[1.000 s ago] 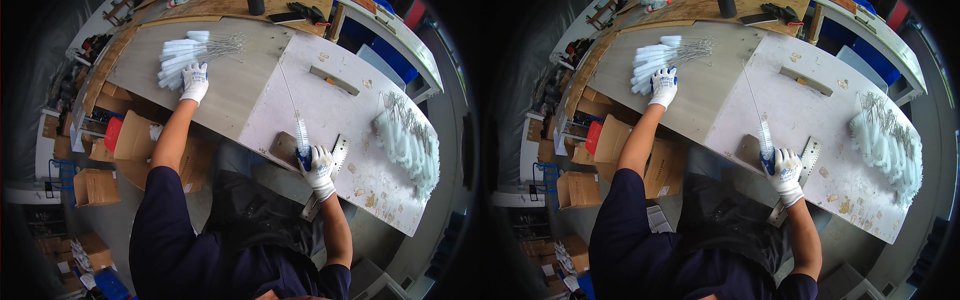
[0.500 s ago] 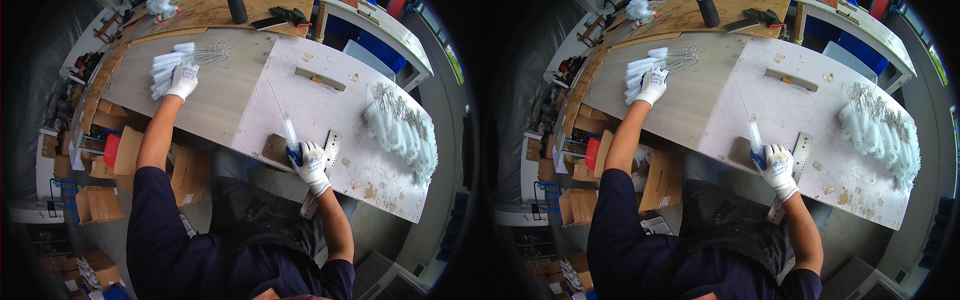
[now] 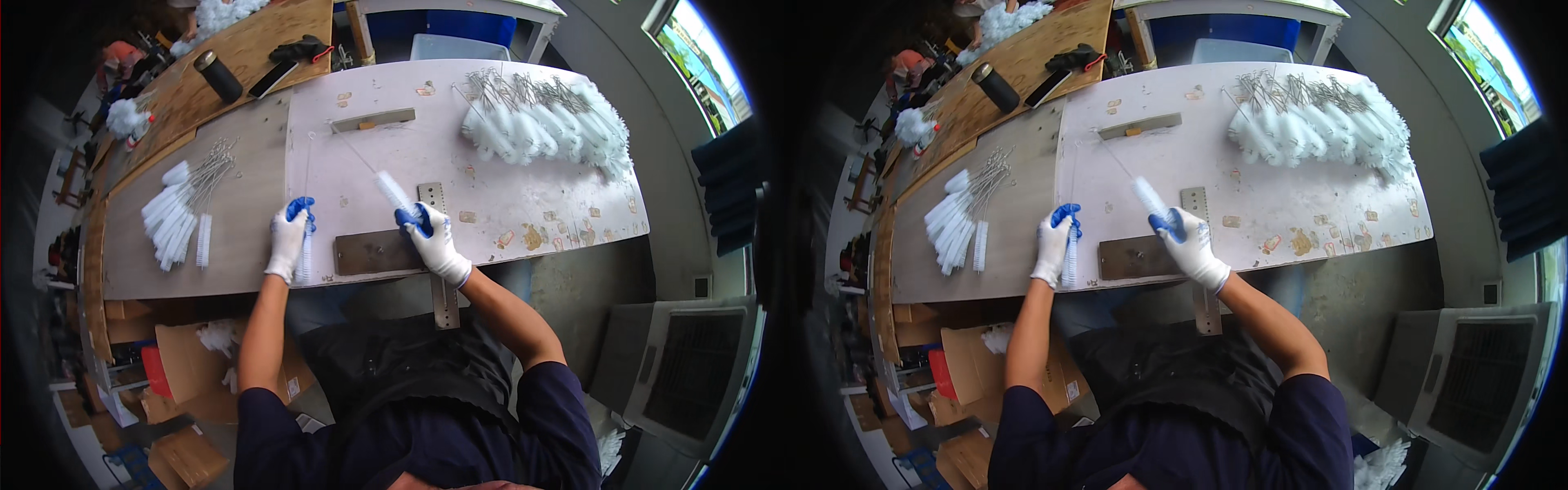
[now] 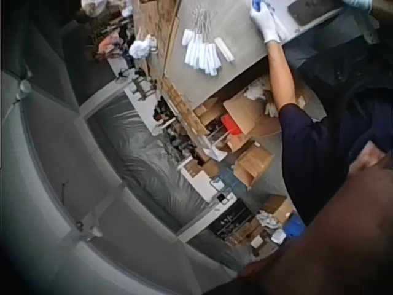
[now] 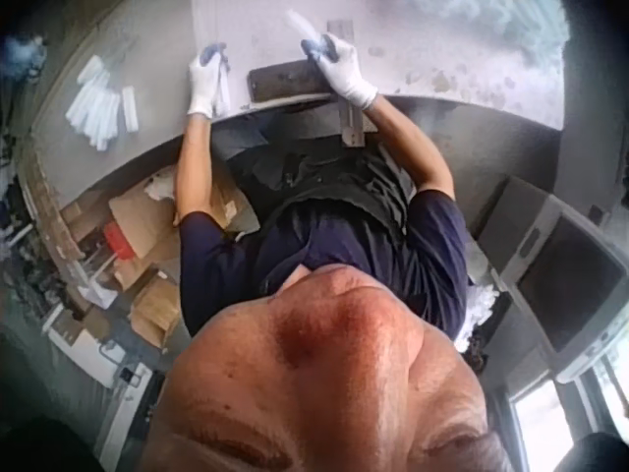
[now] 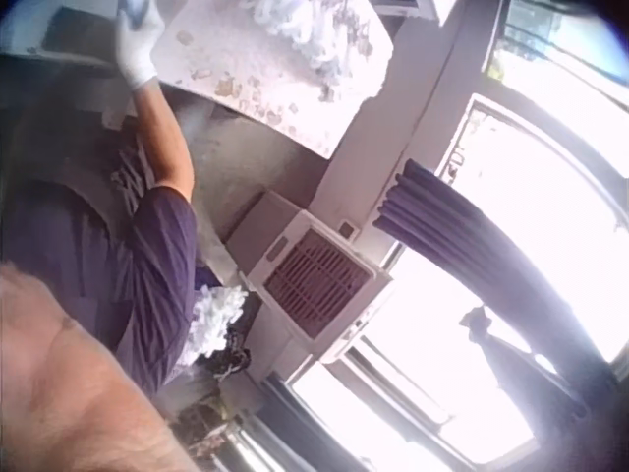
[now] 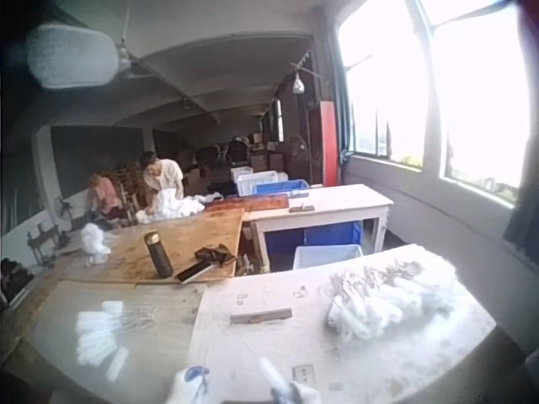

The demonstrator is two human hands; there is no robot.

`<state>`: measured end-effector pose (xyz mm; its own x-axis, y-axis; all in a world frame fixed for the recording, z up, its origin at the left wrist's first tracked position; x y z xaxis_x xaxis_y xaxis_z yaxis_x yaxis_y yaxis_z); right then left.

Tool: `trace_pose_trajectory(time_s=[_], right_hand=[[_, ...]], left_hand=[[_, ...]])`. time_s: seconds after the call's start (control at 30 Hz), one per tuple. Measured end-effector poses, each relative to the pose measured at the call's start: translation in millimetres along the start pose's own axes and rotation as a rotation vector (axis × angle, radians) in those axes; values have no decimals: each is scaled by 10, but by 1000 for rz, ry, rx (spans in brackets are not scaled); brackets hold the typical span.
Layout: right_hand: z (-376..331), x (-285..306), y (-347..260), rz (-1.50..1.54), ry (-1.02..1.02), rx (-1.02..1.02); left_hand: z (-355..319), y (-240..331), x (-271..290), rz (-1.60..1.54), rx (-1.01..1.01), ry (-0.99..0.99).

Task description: The person assembles white bristle brushes by inserting wire rods into a jig, securing the bristles, and trimming the ends. They repeatedly pick up bristle bundles, align them in the jig, and use a cutting tool to trim excess material, placing finished brushes on the table.

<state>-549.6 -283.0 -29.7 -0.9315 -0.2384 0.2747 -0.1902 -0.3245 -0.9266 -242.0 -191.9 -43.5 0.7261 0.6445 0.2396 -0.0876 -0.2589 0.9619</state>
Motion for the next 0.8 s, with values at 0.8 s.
trace_pose_trajectory(time_s=[0.8], right_hand=[[2,-7,-309,-20,-252,-205]], left_hand=[[-296,433,-1161,-769,219,-201]])
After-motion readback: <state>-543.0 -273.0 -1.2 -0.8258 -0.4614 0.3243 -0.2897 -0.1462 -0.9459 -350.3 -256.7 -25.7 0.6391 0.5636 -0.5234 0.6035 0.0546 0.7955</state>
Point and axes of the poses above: each hand's wrist, its own z-axis towards the middle knuckle, its own x-axis out of the back of the hand, y = z × x, the point moved 5 cm from there along z, towards the middle knuckle, and after that the axes turned 10 degrees about y, right-handed, at the moved point
